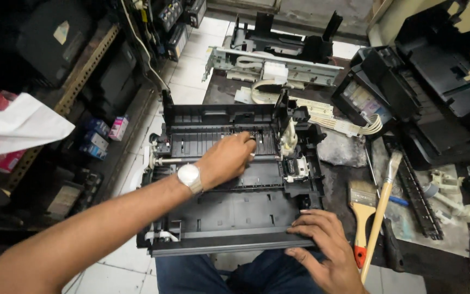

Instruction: The person cleans the internal components of a disassembled printer using a brush and a cloth. They sweep dust from the rollers and chassis, then wipe specific areas with a cloth and a liquid from a bottle.

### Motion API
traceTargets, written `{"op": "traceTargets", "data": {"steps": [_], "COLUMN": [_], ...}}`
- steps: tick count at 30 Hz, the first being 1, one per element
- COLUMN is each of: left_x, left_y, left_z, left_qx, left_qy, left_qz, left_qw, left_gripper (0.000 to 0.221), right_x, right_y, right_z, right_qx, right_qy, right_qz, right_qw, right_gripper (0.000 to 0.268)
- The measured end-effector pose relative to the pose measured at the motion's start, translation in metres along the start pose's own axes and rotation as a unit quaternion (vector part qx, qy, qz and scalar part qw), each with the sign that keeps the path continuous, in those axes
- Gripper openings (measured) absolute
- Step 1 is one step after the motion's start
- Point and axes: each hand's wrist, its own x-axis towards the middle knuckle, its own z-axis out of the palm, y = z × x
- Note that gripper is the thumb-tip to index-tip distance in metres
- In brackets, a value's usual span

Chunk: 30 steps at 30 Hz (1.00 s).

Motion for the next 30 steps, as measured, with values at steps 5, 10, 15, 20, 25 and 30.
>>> {"op": "traceTargets", "data": {"steps": [5,10,15,20,25,30], "left_x": [0.026,0.029,0.015,0.032,0.031,0.015], "left_y": [-0.008,-0.004,-0.004,-0.012,-0.031,-0.027], "left_z": [0.012,0.018,0.022,-0.023,-0.047,-0.036], "left_qx": [0.062,0.102,0.119,0.064,0.017,0.008], "left_qy": [0.059,0.078,0.077,0.130,0.220,0.178], "left_qz": [-0.014,0.015,0.068,-0.041,0.012,0.020], "left_qw": [0.996,0.992,0.988,0.989,0.975,0.984], "left_gripper": [0.007,0.005,0.009,0.014,0.022,0.020], "right_x": [0.002,0.000,0.002,0.002,0.001,0.001], "right_y": [-0.001,-0.002,-0.002,0.001,0.003,0.003], "right_z": [0.000,0.001,-0.001,-0.002,-0.001,-0.001], "right_qx": [-0.006,-0.006,0.005,0.015,0.007,0.004], "right_qy": [0.007,0.011,0.004,-0.006,-0.012,-0.003], "right_qz": [-0.036,-0.033,-0.014,-0.019,0.002,-0.019], "right_qw": [0.999,0.999,1.000,1.000,1.000,1.000], "right_gripper": [0.031,0.032,0.031,0.030,0.031,0.031]}}
